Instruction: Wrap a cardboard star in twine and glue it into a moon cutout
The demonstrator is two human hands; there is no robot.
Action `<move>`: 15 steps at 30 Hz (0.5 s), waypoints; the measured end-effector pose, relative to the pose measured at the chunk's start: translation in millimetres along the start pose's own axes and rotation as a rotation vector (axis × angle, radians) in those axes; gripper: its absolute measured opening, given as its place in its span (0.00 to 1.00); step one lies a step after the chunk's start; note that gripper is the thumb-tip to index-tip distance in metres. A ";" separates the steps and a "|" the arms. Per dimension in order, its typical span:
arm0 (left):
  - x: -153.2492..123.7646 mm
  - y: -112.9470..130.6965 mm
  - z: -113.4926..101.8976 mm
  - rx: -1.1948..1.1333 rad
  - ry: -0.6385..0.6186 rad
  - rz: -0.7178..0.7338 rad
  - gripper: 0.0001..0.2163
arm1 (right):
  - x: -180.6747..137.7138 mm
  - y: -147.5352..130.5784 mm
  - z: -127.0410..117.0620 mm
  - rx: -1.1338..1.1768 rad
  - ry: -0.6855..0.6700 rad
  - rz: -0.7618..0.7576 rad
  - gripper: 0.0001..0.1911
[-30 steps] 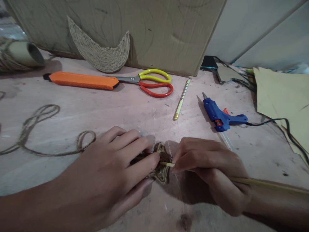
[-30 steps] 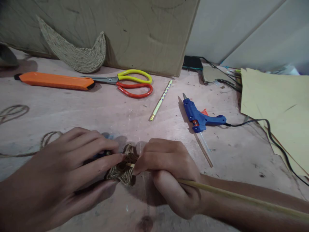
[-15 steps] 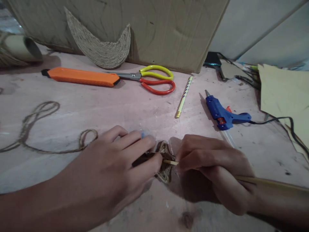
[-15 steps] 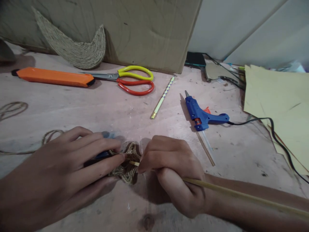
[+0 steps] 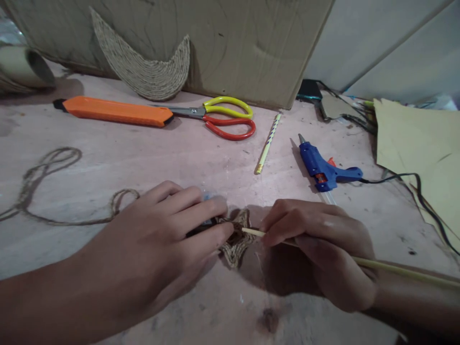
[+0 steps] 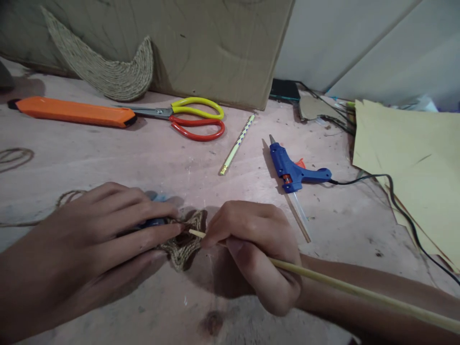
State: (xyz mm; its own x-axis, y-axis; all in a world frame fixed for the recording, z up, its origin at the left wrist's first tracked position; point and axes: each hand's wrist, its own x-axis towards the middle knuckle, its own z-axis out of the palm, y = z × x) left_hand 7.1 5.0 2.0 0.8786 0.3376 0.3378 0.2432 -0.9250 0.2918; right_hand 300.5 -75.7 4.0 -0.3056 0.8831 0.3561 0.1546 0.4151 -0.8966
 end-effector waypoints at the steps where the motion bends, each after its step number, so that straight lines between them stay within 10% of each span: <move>1: -0.2 0.0 0.7 -0.004 0.010 -0.007 0.14 | 0.4 -0.1 0.0 -0.010 -0.020 0.006 0.15; 15: 3.8 -2.2 0.0 -0.043 0.032 -0.064 0.16 | 0.6 2.7 -3.6 -0.137 -0.148 -0.095 0.15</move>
State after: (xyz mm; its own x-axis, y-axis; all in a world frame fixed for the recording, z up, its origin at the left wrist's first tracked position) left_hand 10.0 8.3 2.7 0.8482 0.4019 0.3451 0.2801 -0.8932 0.3519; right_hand 304.1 -73.2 2.7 -0.4582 0.8009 0.3855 0.2412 0.5295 -0.8133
